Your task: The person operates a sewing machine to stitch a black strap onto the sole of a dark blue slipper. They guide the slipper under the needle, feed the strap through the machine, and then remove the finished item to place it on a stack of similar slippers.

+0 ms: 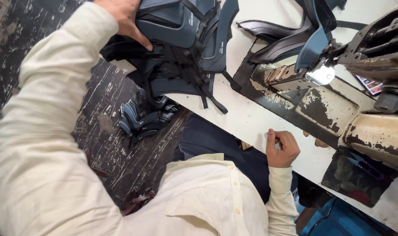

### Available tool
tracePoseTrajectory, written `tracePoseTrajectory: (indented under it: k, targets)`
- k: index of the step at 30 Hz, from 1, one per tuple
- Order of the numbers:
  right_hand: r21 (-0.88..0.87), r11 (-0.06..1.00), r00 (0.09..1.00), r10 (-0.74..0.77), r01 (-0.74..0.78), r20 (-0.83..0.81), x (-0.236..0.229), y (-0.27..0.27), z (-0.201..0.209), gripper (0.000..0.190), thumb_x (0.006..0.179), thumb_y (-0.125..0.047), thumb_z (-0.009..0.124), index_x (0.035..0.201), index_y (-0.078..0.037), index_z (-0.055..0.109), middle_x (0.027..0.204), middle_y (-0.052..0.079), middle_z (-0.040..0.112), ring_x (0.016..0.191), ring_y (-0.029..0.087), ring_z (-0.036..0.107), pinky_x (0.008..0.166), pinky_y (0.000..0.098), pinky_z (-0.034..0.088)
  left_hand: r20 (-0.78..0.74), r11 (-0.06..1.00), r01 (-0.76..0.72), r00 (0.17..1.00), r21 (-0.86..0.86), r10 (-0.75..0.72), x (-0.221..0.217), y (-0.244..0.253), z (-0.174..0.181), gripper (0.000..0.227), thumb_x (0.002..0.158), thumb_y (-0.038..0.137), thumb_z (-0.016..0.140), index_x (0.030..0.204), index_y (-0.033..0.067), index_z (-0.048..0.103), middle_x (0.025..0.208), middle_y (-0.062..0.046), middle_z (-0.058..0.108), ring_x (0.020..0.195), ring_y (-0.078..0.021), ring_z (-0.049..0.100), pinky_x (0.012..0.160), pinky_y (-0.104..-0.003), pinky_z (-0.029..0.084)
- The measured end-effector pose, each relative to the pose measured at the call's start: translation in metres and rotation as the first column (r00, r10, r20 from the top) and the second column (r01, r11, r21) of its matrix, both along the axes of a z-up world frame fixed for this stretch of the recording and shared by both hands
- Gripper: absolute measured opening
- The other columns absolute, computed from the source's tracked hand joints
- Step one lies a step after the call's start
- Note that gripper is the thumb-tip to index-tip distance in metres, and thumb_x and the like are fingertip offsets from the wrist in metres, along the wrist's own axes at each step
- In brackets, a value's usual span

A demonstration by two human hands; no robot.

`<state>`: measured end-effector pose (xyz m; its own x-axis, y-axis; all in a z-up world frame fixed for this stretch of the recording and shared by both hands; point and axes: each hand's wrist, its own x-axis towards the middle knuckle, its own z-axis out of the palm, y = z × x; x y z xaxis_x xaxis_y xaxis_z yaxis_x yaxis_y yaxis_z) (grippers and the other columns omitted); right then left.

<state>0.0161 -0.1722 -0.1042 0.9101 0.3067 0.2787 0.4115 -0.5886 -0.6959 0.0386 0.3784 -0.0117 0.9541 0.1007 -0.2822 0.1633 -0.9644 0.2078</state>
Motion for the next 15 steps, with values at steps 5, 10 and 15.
tracePoseTrajectory:
  k: [5, 10, 15]
  targets:
    - [0.008, 1.0, 1.0, 0.022, -0.022, 0.006, -0.001, -0.002, -0.001, 0.023, 0.099, -0.01, 0.075, 0.081, 0.0, 0.065, 0.071, 0.008, 0.058, 0.06, 0.018, 0.05, 0.056, 0.0311, 0.035, 0.071, 0.99, 0.067, 0.996, -0.128, -0.058, -0.007, 0.01, -0.03, 0.111, 0.052, 0.049, 0.098, 0.139, -0.0017, 0.052, 0.119, -0.025, 0.068, 0.106, -0.0422, 0.068, 0.09, -0.046, 0.056]
    - [0.013, 0.999, 0.998, -0.051, 0.052, -0.02, 0.002, 0.001, 0.001, 0.023, 0.097, -0.009, 0.076, 0.079, 0.0, 0.064, 0.07, 0.008, 0.058, 0.059, 0.019, 0.05, 0.055, 0.032, 0.034, -0.039, 1.0, -0.031, 0.999, 0.0, 0.03, -0.027, -0.033, -0.019, 0.146, 0.056, 0.063, 0.094, 0.163, -0.0042, 0.022, 0.112, -0.034, 0.067, 0.106, -0.0506, 0.064, 0.096, -0.048, 0.052]
    - [0.049, 0.999, 0.999, 0.016, -0.018, 0.052, 0.006, -0.001, 0.008, 0.015, 0.095, -0.003, 0.074, 0.083, -0.001, 0.065, 0.075, 0.01, 0.061, 0.067, 0.025, 0.057, 0.062, 0.0357, 0.043, 0.042, 0.998, 0.011, 0.999, 0.066, -0.014, -0.033, -0.062, -0.009, 0.161, 0.044, 0.06, 0.098, 0.162, 0.0002, 0.007, 0.123, -0.031, 0.063, 0.116, -0.0492, 0.061, 0.1, -0.053, 0.045]
